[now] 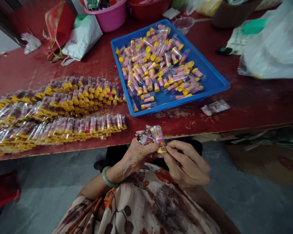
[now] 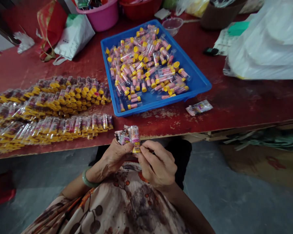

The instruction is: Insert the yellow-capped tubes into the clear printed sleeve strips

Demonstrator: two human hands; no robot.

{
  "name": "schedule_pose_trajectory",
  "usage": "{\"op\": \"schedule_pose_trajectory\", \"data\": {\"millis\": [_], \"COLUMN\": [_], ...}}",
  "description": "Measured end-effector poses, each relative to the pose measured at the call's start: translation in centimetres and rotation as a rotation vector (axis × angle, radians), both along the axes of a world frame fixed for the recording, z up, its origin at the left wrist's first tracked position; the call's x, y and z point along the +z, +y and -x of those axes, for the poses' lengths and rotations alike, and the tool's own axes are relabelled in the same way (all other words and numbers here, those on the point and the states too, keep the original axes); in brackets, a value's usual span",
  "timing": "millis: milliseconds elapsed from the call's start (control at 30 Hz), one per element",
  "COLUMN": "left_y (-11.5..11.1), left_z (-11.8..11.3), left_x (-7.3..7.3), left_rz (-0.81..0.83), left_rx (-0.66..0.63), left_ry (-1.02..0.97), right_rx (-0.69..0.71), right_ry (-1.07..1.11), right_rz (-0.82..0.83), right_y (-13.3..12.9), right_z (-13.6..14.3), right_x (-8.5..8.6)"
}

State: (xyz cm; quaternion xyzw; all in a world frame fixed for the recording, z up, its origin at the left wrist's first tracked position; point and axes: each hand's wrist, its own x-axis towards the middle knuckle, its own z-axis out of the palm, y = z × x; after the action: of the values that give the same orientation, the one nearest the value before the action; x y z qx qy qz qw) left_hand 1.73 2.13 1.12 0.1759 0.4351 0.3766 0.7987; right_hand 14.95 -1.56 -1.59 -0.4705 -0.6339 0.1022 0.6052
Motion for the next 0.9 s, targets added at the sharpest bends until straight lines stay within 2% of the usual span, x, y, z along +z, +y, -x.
{"op": "schedule_pose_trajectory", "data": {"millis": [200,400,533,700,900], "left_y": [-0.05,-0.16,-0.19,-0.06,-0.01], "left_z": [0.01,0.02,-0.04,-0.12,-0.02], "left_x": [-0.07,-0.25,-0.08,0.0,-0.3], "left_rz": [0.016,0.023,0.017,0.047,0.041], "left_rx": [0.008,0.016,0.035,0.038,0.061], "left_ry": [0.013,0.012,-0.008,-0.004,-0.003], "right_rx": [-0.021,-0.073,-0.049,-0.088,-0.135], "right_ry": [-0.031,-0.177,-0.217,-0.292,-0.344], "right_rz": [-0.005,-0.121,-0.132,-0.2,-0.176], "right_y": [0.01,0.33,0.64,0.77,0.66], "right_z": [0.14,0.19,0.14,0.02,0.02], "right_x": [-0.15,-0.07,0.24,0.24,-0.05]}}
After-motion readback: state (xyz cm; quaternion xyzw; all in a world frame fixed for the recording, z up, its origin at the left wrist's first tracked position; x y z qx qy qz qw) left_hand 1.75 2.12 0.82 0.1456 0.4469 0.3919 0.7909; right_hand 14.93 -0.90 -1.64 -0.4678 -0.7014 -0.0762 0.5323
